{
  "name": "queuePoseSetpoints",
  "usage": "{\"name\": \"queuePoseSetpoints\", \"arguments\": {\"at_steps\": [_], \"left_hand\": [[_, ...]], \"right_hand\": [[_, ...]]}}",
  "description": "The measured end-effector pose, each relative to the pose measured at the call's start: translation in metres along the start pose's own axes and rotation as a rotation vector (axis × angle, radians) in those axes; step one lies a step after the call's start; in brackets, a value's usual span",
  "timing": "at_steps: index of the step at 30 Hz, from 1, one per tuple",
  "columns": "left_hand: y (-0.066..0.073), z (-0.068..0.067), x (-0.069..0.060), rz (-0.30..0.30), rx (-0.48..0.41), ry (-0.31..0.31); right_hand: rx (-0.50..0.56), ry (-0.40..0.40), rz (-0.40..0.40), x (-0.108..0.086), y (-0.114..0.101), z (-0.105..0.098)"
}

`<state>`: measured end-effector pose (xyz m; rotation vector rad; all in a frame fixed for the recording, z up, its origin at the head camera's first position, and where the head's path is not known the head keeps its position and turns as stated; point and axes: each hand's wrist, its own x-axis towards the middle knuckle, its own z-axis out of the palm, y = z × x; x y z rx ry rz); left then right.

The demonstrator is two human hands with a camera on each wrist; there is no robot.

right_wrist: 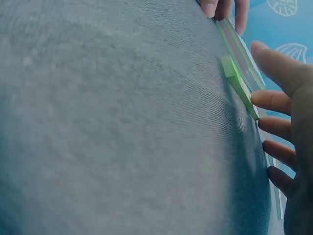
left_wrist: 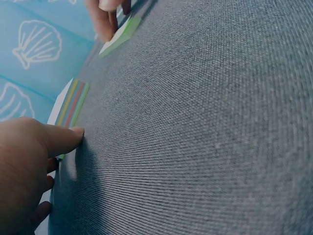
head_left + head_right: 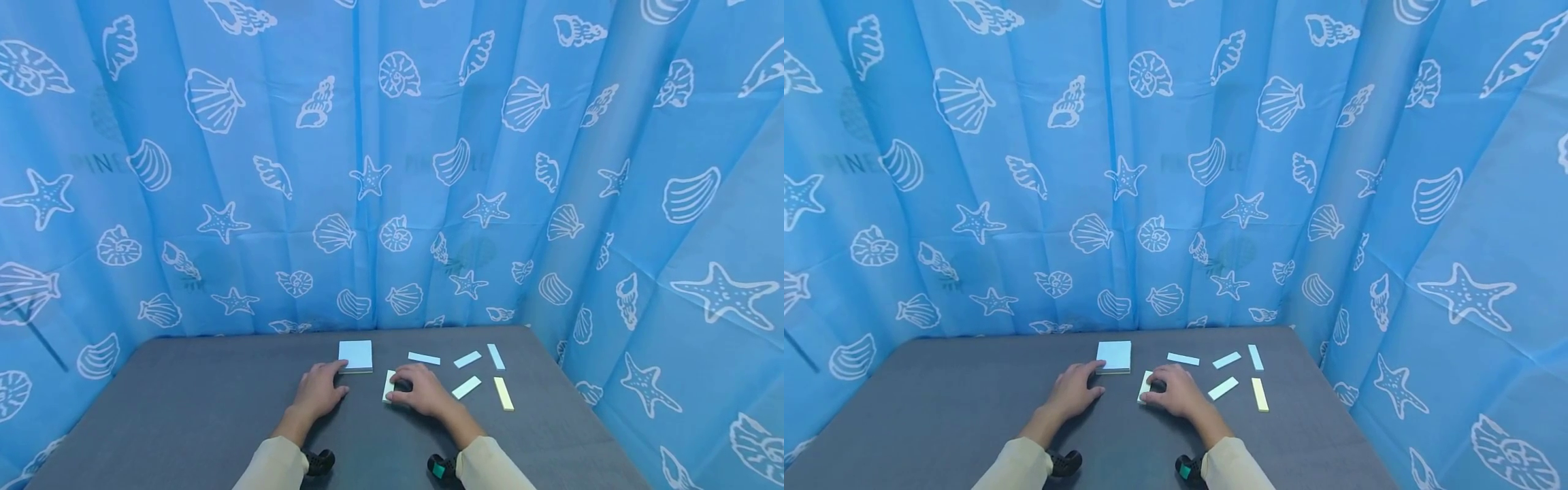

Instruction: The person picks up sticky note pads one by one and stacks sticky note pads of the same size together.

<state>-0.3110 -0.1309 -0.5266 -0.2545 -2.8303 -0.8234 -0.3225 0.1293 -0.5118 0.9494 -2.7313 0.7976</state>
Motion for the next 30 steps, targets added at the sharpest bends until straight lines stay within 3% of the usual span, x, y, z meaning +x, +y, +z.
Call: {"name": "queuePoseSetpoints", "arguments": {"at_steps": [7,17,22,26,30], "left_hand": [[-0.001,-0.001,-0.002,0.003,-0.041,0.003],[-0.004,-0.001,-0.007,0.013,-0.179,0.067],[0.0,-0.005,-0.016,0.015,-0.181,0.096],[0.01,-0.007,-0.02,0.013,-0.158,0.064],[0.022,-0.004,-0.022,0.001,-0.127,-0.018]], "right_hand": [[-0.051,-0.016,0.022,0.0,0.001,0.009],[-0.023,-0.007,0.028,-0.004,0.001,0.009],[0.002,-0.008,0.039,-0.006,0.0,0.007],[0.011,-0.01,0.033,-0.007,0.0,0.005],[0.028,-0.031,0.039,-0.008,0.001,0.007]]}}
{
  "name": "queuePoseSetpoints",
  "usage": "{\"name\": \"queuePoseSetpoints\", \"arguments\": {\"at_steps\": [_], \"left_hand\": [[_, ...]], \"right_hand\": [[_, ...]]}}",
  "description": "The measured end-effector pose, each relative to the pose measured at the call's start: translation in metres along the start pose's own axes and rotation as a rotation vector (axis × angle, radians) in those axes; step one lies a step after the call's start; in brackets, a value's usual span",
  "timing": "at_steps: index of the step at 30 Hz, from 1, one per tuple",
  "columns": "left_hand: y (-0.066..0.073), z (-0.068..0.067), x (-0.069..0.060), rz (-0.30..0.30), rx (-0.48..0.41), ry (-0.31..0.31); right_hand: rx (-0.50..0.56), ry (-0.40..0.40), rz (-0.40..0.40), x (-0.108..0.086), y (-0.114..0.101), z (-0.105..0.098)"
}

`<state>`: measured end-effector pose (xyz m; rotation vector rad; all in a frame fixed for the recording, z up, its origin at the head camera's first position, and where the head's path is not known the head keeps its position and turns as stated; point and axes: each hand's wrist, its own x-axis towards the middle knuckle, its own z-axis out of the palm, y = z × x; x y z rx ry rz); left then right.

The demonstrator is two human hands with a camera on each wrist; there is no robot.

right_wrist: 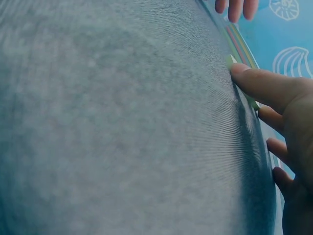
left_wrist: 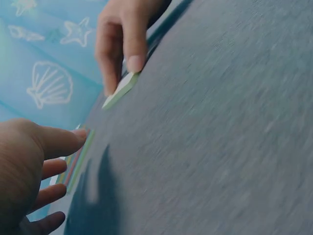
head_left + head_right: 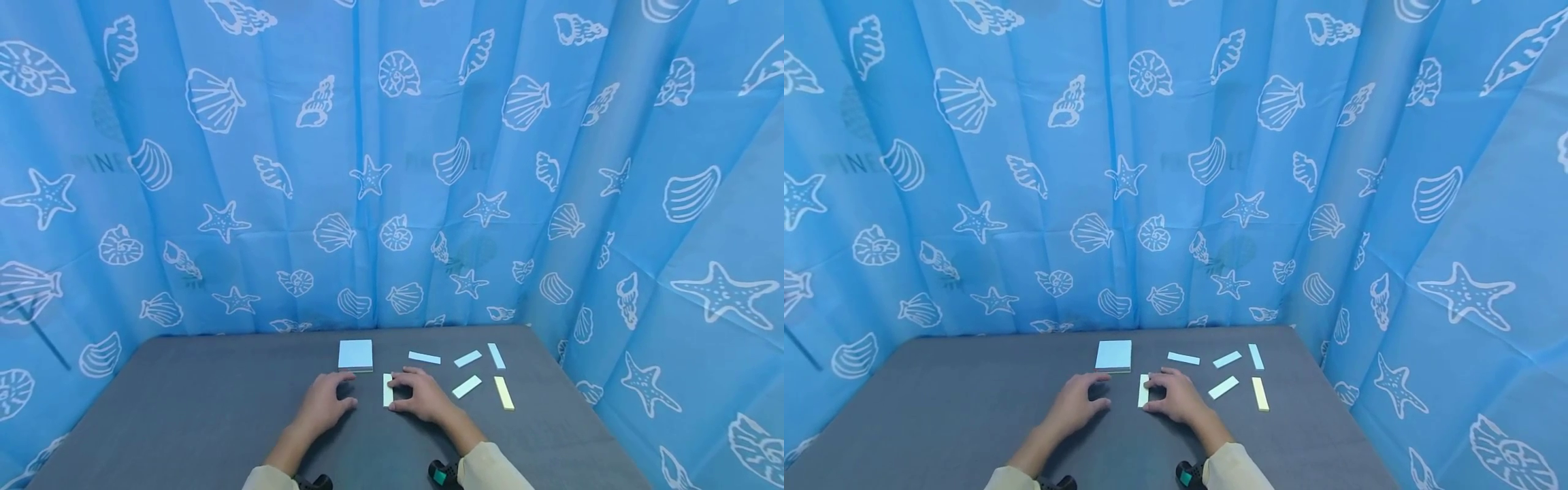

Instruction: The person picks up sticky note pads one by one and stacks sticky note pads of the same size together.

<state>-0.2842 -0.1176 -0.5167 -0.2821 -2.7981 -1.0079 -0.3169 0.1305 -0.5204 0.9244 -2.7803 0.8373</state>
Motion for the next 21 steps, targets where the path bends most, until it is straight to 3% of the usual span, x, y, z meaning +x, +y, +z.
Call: {"name": "queuePoseSetpoints", "arguments": {"at_steps": [7,21], "left_hand": [[0.014,0.014,-0.001,0.061,0.061,-0.083],[0.023,0.037,0.004,0.108,0.093,-0.058]], "right_hand": [[0.025,-0.026,-0.007,-0.001,0.002,-0.001],[0.008,-0.024,-0.011,-0.001,0.006,0.001]]}}
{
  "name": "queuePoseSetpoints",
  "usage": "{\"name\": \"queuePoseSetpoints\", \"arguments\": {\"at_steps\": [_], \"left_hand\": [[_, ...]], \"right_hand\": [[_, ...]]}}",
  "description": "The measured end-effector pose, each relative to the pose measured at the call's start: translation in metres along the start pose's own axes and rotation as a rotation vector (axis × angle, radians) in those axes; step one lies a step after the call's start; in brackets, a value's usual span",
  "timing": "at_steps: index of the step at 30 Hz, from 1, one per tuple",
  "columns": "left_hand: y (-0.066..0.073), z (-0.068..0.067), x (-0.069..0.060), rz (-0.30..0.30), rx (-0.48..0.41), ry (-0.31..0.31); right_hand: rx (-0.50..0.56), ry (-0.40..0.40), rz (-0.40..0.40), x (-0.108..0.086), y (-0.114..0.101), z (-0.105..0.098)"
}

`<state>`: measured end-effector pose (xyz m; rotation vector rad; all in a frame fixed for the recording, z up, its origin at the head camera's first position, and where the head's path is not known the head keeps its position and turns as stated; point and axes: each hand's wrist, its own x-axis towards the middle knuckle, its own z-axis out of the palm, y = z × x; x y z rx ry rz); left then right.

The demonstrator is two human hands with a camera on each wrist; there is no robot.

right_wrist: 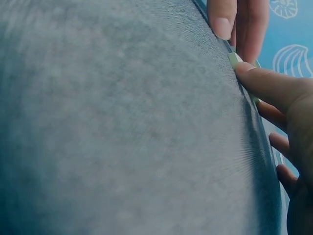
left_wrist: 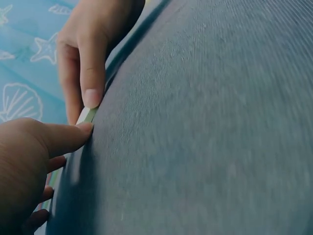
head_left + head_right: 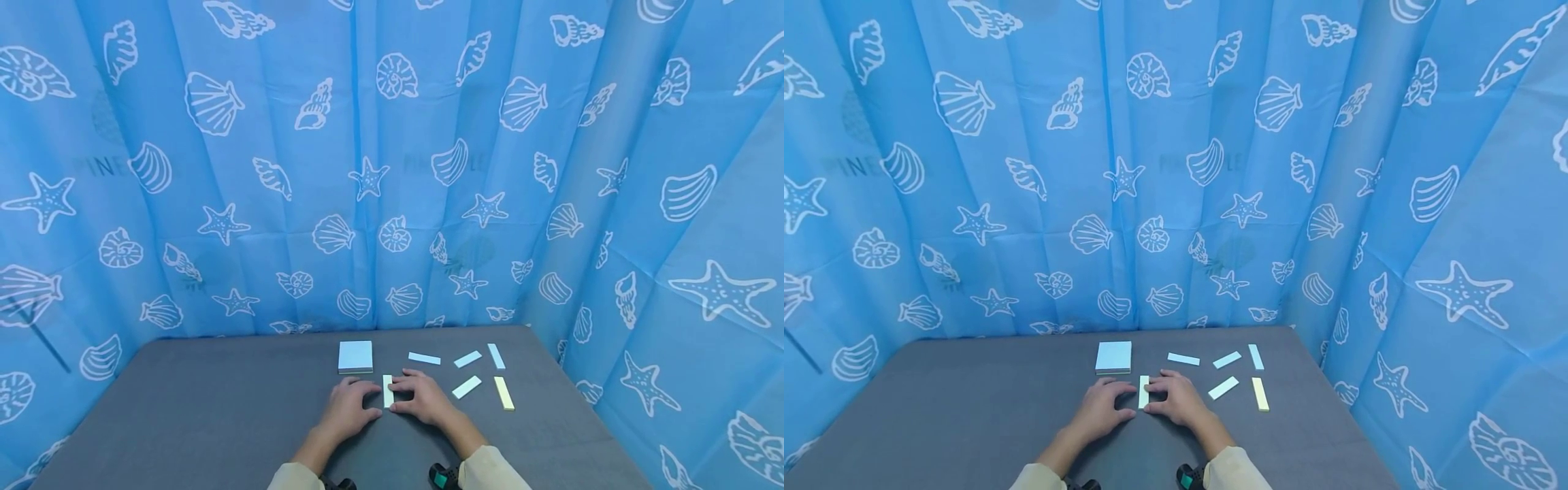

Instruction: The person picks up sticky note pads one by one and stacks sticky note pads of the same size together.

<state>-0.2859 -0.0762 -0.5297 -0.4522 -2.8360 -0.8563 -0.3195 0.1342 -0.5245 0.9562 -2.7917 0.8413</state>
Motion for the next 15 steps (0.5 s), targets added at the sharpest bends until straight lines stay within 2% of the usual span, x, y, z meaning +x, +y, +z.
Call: {"name": "queuePoseSetpoints", "arguments": {"at_steps": [6,15], "left_hand": [[0.0051,0.0046,0.0039,-0.005,-0.037,-0.006],[0.008,0.006,0.0053,-0.008,-0.006,0.002]], "right_hand": [[0.008,-0.001,0.023,-0.0017,-0.0007,0.0],[-0.03,-0.003,0.021,-0.0021,-0.0046,-0.0001]]}}
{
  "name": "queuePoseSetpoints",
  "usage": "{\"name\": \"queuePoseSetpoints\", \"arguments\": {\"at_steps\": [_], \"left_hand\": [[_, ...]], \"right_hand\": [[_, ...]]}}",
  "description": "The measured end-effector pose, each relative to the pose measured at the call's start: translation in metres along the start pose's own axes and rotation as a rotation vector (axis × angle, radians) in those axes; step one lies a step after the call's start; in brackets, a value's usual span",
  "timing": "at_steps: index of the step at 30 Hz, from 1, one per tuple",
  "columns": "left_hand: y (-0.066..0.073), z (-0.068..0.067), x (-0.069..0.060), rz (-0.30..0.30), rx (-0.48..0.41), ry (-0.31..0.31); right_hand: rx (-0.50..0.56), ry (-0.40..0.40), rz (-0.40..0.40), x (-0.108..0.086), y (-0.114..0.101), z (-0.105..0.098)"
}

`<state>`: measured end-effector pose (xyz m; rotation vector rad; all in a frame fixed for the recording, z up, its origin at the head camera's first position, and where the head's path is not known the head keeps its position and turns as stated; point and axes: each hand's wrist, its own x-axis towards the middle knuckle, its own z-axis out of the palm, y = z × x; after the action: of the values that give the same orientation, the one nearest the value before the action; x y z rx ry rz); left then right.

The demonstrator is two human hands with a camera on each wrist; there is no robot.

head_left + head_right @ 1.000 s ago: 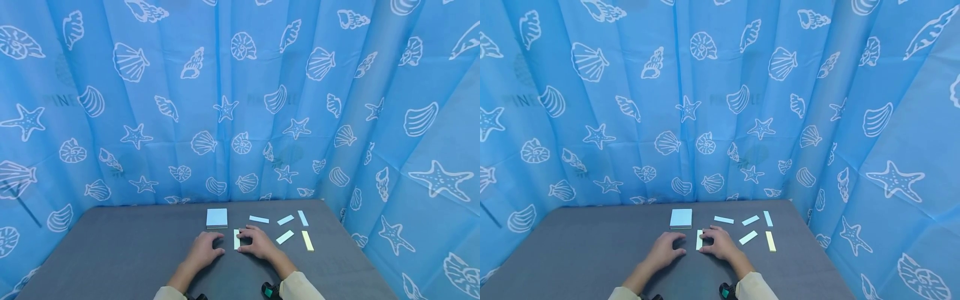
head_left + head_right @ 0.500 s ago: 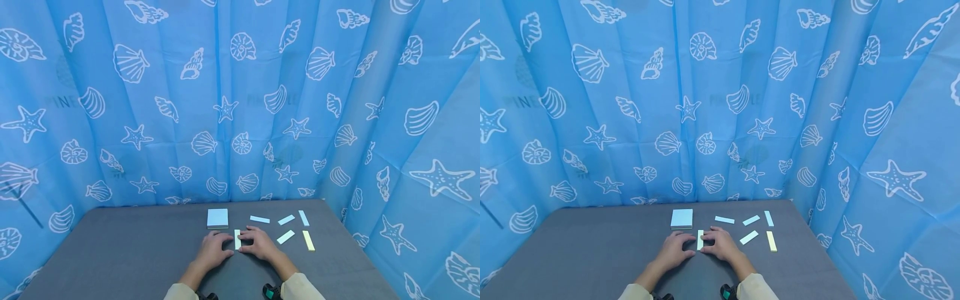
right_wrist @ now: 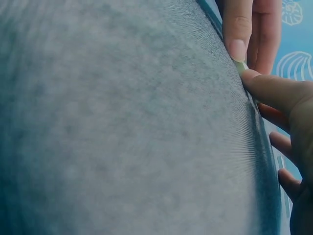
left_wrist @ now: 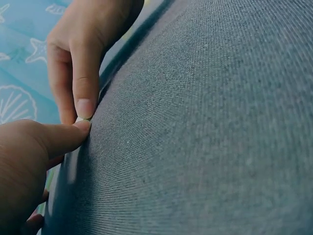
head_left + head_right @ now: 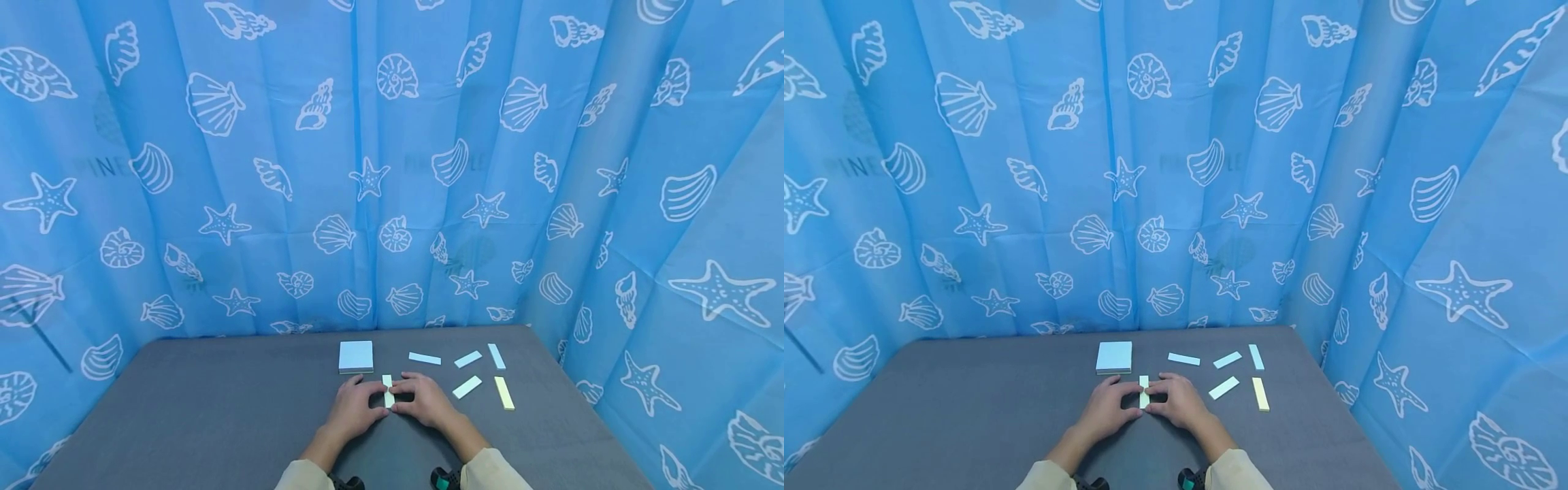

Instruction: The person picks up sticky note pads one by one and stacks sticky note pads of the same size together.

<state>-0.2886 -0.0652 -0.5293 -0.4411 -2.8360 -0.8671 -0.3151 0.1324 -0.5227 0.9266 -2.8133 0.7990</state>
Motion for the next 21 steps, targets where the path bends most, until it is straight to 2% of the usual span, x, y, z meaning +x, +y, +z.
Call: {"name": "queuePoseSetpoints", "arguments": {"at_steps": [7,11,15,21], "left_hand": [[0.001,0.002,0.005,0.058,0.098,0.01],[0.003,0.0,0.005,0.056,0.139,-0.003],[0.006,-0.002,0.006,0.061,0.172,-0.02],[0.009,-0.004,0.007,0.047,0.161,-0.04]], "right_hand": [[0.068,0.001,-0.031,-0.003,0.002,-0.004],[0.106,0.014,-0.039,-0.003,0.004,-0.008],[0.071,0.094,-0.041,-0.002,0.005,-0.011],[0.025,0.211,-0.005,0.005,0.006,-0.017]]}}
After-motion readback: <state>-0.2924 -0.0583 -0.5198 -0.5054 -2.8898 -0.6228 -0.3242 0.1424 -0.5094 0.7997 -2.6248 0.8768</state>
